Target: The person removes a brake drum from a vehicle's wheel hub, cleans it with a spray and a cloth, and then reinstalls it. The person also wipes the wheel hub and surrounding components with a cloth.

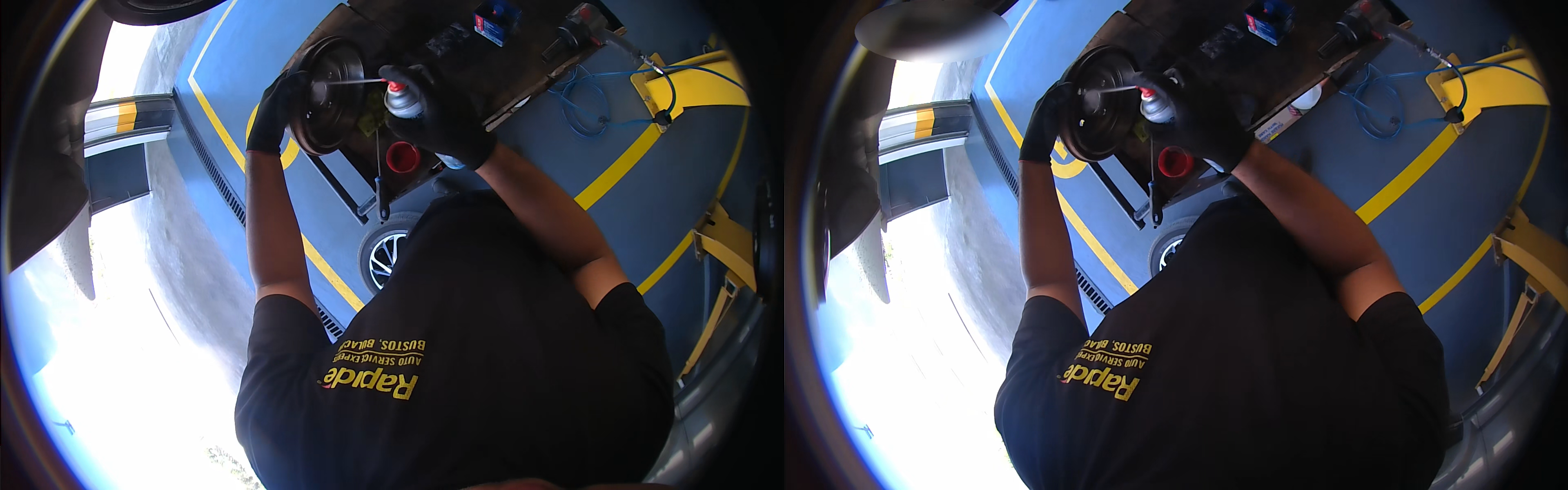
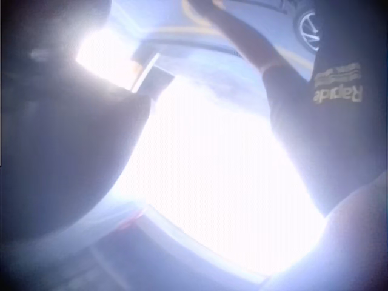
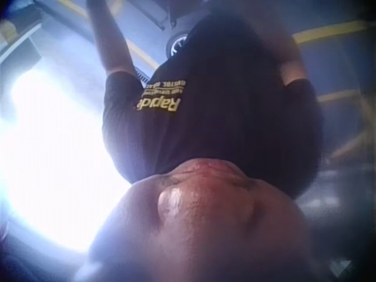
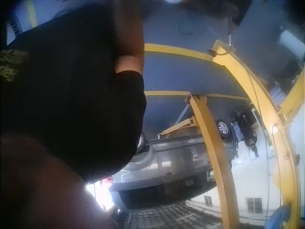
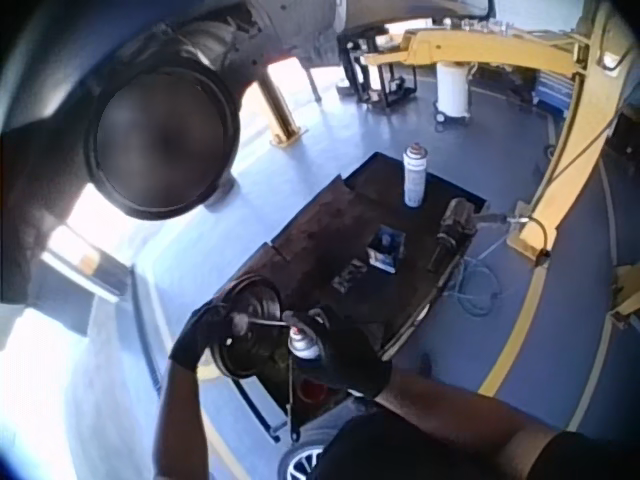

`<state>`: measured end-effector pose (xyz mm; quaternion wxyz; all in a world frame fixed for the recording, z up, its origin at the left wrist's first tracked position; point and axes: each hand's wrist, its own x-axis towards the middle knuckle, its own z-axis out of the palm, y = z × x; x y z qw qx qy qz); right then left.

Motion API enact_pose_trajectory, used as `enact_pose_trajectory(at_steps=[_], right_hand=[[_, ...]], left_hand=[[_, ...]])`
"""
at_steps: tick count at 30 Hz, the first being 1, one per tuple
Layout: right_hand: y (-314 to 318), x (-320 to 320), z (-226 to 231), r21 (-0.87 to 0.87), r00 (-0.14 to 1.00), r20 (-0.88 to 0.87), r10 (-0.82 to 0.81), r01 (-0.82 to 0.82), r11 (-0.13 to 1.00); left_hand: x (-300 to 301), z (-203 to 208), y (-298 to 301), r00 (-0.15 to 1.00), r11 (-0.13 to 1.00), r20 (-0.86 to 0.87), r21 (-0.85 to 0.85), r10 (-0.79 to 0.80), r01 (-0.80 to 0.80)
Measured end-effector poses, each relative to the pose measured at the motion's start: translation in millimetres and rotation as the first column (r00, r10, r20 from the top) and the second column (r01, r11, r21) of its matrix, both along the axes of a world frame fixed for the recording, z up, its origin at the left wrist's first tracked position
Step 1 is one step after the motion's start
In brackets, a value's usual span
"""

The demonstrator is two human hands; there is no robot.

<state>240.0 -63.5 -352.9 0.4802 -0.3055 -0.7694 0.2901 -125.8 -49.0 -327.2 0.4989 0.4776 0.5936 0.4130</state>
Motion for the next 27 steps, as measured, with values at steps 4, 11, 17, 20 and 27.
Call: enact_pose_trajectory(at_steps=[4, 11, 17, 20, 27], right_hand=[[-20.1, -5.3, -6.9, 0.169, 0.988, 0.123, 0.096, -0.116, 0.979], [2.2, -1.9, -12.2, 0.424, 0.99, 0.138, -0.032, -0.03, 0.905], [5.1, 12.9, -3.2, 0.177, 0.968, 0.247, -0.051, 0.006, 0.984], [-3.9, 16.6, -11.0, 0.26, 0.958, 0.28, -0.063, -0.013, 0.966], [27.3, 82.8, 28.7, 0.022, 0.995, 0.1, 0.014, -0.016, 1.0]], left_hand=[[3.4, 5.5, 11.5, 0.968, 0.996, -0.244, 0.079, 0.049, -0.031], [20.4, 18.4, 17.0, 0.801, 0.969, -0.599, 0.202, 0.007, 0.142], [36.8, 35.5, 5.8, 0.536, 0.928, -0.841, 0.255, 0.074, 0.272], [36.1, 49.0, 1.1, 0.553, 0.915, -0.831, 0.179, -0.055, 0.36], [39.4, 40.5, -19.3, 0.839, 0.941, -0.54, 0.242, -0.072, 0.236]])
